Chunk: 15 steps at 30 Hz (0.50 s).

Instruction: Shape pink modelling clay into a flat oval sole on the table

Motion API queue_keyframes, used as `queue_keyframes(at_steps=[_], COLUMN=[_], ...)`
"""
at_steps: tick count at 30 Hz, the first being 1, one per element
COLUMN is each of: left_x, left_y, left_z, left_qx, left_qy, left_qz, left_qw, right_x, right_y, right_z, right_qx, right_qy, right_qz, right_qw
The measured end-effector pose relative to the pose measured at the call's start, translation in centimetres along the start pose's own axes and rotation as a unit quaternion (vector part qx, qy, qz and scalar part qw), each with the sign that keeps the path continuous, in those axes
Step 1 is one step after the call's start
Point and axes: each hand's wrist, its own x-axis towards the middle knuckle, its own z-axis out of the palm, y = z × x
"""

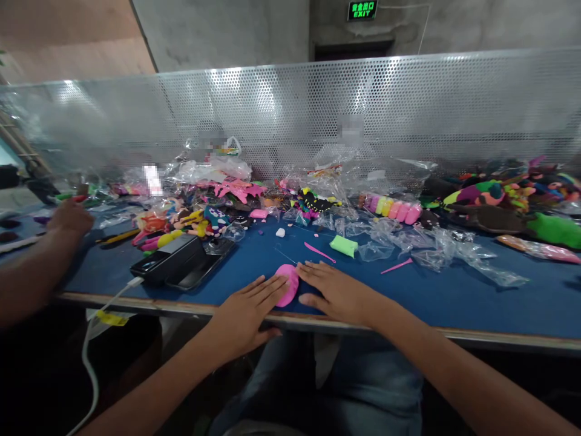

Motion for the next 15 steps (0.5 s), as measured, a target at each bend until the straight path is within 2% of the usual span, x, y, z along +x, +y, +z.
queue_keyframes(at_steps=[2,5,8,10,13,15], left_x=[-0.1,-0.4,-0.8,-1.0,-1.0,-0.8], left_y=[0.1,0.2,0.3,0.4,0.6,0.9], left_z=[0.0,0.2,0.9,1.2,1.4,1.2], left_qx=[0.007,0.028,0.048,0.052,0.057,0.072], left_qy=[-0.006,0.010,0.040,0.046,0.052,0.059], left_qz=[0.002,0.006,-0.001,-0.005,-0.006,-0.007], left_qw=[1.000,1.000,0.998,0.998,0.997,0.996], right_x=[0.4,0.3,-0.5,-1.0,-1.4,-1.5], right_y=[0.2,-1.6,-4.2,-5.2,-5.5,-5.2], right_z=[-0.5,-0.4,1.5,3.2,4.7,4.6], right_qx=[-0.031,-0.074,-0.081,-0.102,-0.122,-0.102], right_qy=[0.032,0.071,0.067,0.081,0.099,0.100], right_qz=[0.020,0.020,-0.013,-0.008,0.008,0.007], right_qw=[0.999,0.995,0.994,0.991,0.988,0.990])
